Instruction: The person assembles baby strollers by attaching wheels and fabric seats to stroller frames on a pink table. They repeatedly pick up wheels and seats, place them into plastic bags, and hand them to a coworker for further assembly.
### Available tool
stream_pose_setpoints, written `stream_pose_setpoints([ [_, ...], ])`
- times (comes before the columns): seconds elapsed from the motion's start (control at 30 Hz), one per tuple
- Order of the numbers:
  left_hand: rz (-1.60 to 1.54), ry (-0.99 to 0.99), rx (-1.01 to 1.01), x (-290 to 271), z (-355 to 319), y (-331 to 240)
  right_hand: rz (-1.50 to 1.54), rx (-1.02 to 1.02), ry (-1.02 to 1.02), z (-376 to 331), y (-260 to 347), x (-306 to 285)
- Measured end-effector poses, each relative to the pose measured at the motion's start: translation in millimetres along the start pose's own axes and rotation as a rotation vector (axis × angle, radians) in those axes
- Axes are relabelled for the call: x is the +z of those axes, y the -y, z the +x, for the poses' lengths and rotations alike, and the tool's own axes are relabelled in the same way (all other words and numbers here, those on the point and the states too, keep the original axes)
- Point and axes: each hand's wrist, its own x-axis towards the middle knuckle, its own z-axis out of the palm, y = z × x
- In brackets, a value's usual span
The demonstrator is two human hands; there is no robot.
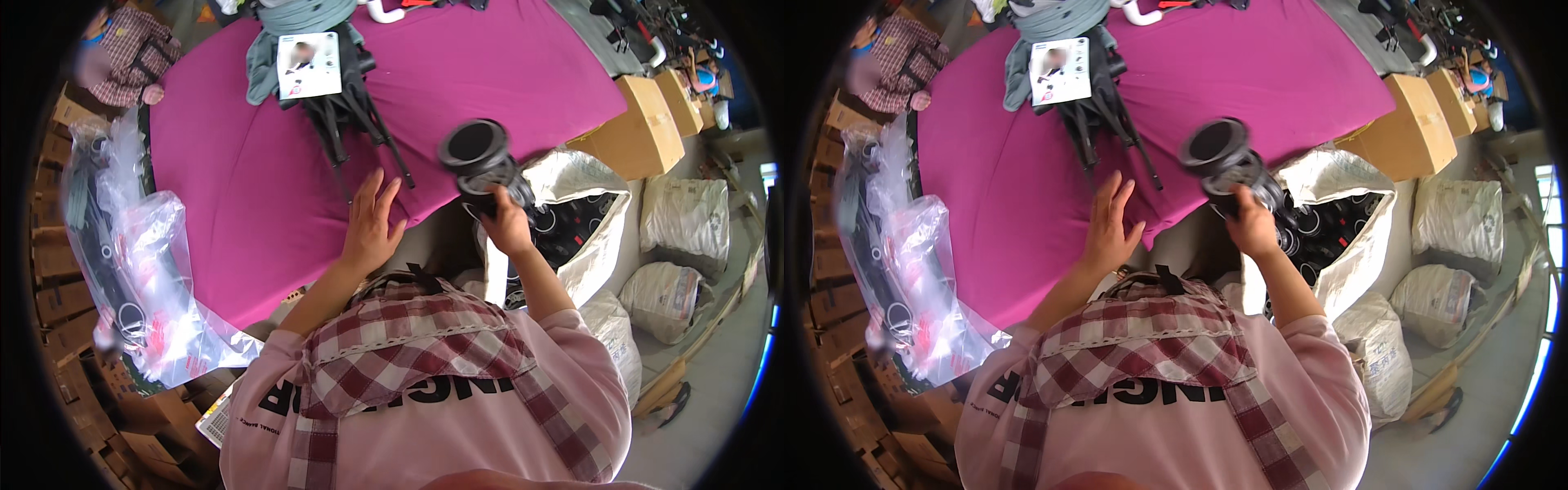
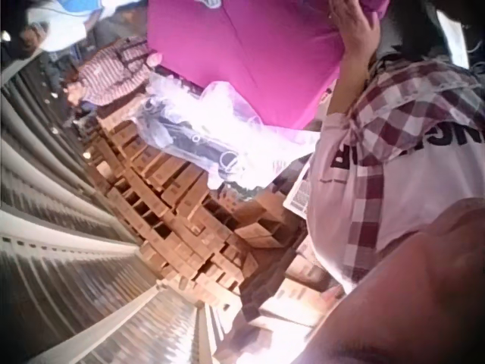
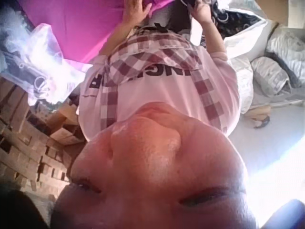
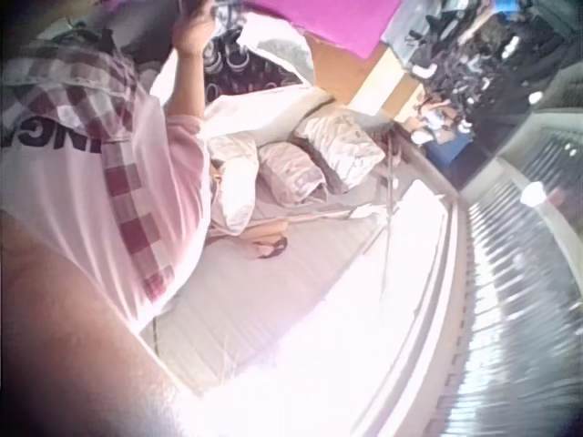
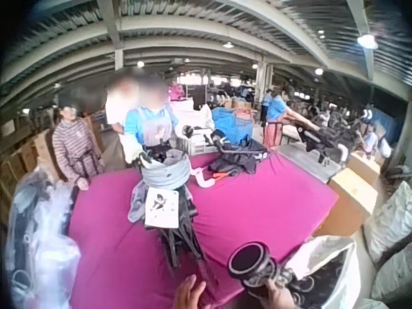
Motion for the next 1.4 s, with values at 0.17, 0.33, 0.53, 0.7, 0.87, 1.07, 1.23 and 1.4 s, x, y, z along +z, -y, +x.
stream_pose_setpoints([
  [0.17,0.087,-0.215,0.192,-76.3,15.6,20.8,-0.222,-0.683,0.100,25.3,117.6,-4.5],
  [0.33,-0.627,-0.421,-0.738,-89.4,-6.9,93.3,0.326,-0.426,-0.389,76.3,147.9,47.5],
  [0.53,-0.384,-0.050,-0.769,7.4,-72.9,140.5,0.807,0.247,-0.002,76.3,81.1,175.2],
  [0.7,-0.379,-0.073,-0.866,25.3,-65.6,191.3,0.213,-0.228,0.279,97.2,67.2,147.1],
  [0.87,-0.552,-0.134,-1.280,-5.7,8.0,156.9,-0.116,-0.487,0.685,134.1,57.1,164.2],
  [1.07,-0.224,0.220,-1.203,13.6,-33.7,154.7,0.324,-0.460,0.042,168.1,69.8,83.7],
  [1.23,-0.278,0.238,-1.213,-8.8,0.8,137.5,0.680,0.227,0.027,185.1,-5.4,141.5],
  [1.4,-0.330,0.208,-1.194,-24.0,-16.2,167.9,0.798,0.316,0.134,179.8,92.1,153.7],
])
